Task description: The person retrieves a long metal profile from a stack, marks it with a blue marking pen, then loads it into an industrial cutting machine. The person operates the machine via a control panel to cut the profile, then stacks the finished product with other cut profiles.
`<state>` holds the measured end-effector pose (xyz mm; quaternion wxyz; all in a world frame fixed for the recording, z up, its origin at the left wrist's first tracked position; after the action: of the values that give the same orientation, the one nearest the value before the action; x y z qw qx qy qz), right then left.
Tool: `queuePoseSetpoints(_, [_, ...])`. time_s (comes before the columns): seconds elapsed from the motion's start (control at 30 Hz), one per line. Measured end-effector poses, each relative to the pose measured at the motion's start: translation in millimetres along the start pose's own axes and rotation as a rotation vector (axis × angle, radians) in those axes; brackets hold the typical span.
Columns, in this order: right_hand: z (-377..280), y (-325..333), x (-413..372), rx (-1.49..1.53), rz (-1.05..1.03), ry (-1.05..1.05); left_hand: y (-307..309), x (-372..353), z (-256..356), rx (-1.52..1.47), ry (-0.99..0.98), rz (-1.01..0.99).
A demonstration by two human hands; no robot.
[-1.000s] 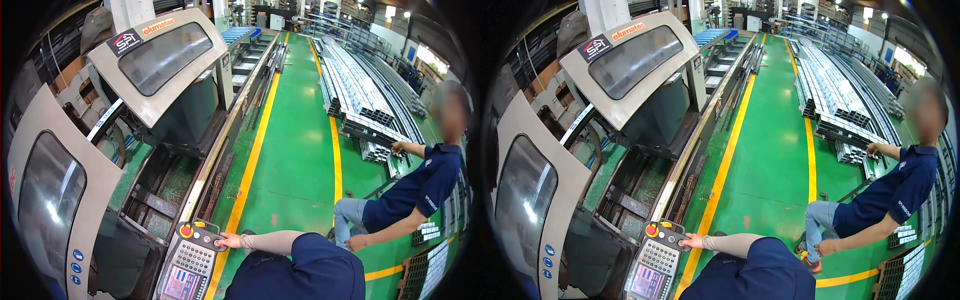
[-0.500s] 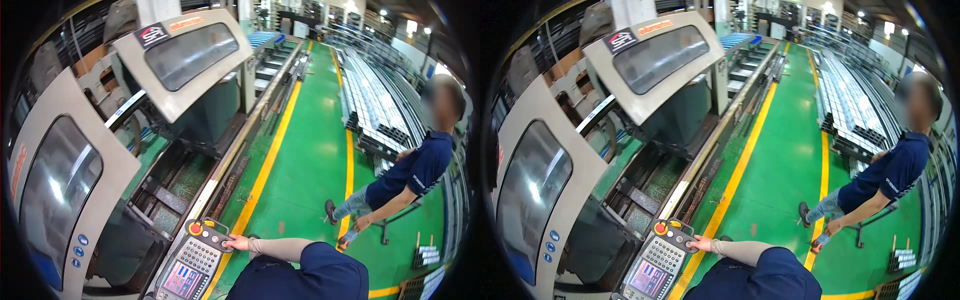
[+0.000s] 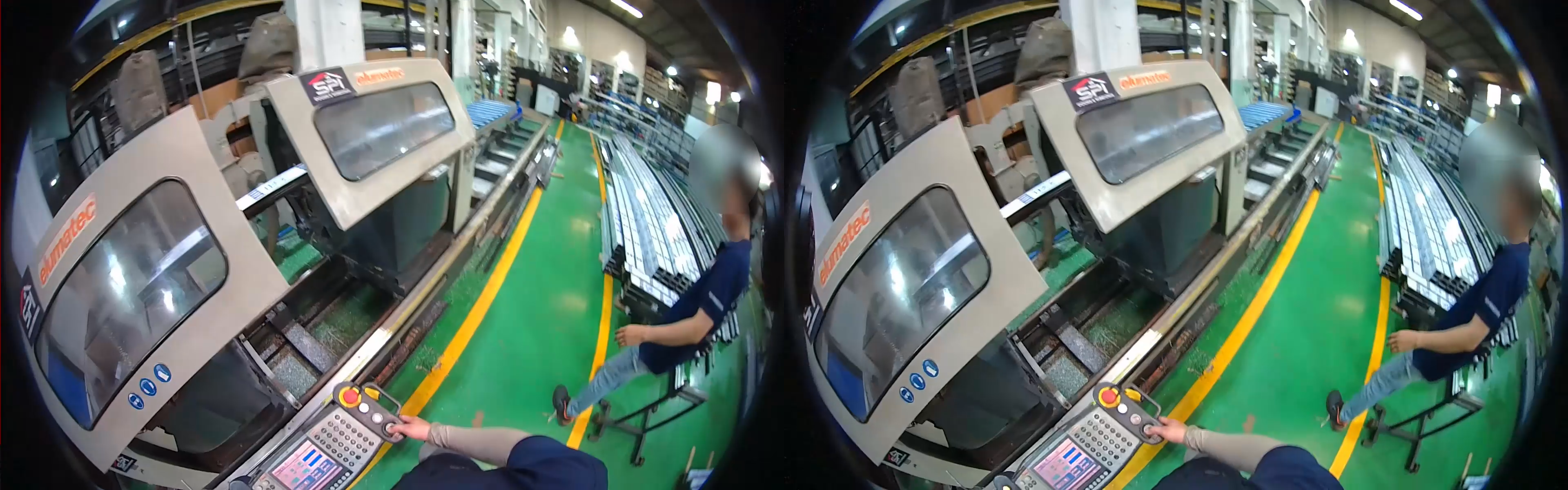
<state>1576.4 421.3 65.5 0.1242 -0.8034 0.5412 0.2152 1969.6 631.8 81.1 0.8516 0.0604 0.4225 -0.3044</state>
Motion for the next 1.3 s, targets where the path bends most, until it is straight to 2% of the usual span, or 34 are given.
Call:
queuePoseSetpoints(0.1, [9, 2, 9, 0.000, 0.031, 0.043, 3, -5, 8, 0.042, -0.014, 0.009])
queuePoseSetpoints(0.13, [-30, 0, -21, 0.103, -0.009, 0.003, 3, -6, 12, 0.064, -0.028, 0.007])
queuePoseSetpoints(0.17, [-4, 0, 2, 0.033, -0.007, 0.017, 1, -7, 16, 0.087, -0.046, 0.007])
queuePoseSetpoints(0.2, [-4, -1, 0, 0.104, -0.049, 0.001, -2, -10, 20, 0.121, -0.056, 0.006])
queuePoseSetpoints(0.23, [17, 1, 15, 0.052, -0.013, 0.014, -4, -13, 24, 0.160, -0.060, 0.002])
queuePoseSetpoints(0.27, [-1, 7, 0, -0.078, -0.001, -0.044, -5, -15, 26, 0.190, -0.059, 0.001])
queuePoseSetpoints(0.33, [4, 6, 0, -0.062, 0.055, -0.066, -8, -18, 29, 0.226, -0.058, 0.006])
queuePoseSetpoints(0.43, [-9, 6, -10, -0.070, -0.046, -0.100, -16, -21, 32, 0.274, -0.055, 0.004])
queuePoseSetpoints(0.67, [-19, 10, -19, -0.101, 0.001, -0.123, -22, -26, 40, 0.359, -0.026, 0.022])
queuePoseSetpoints(0.97, [-35, 16, -28, -0.146, 0.070, -0.089, -21, -31, 42, 0.391, 0.007, 0.039])
queuePoseSetpoints(1.1, [-33, 15, -30, -0.041, 0.050, -0.074, -12, -35, 43, 0.393, 0.016, 0.050])
queuePoseSetpoints(1.3, [-25, 14, -23, -0.084, 0.015, -0.121, 8, -44, 42, 0.382, 0.035, 0.069])
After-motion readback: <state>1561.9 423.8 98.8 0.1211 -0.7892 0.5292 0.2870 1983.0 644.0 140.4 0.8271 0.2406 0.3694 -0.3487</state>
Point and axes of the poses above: each hand's wrist, its own x-axis towards the middle knuckle, its own y-axis out of the back of the hand, z = x × y, the point moved 8 cm from there along x, towards the middle knuckle, and after that the axes turned 4 degrees about x, right-handed, at the moved point
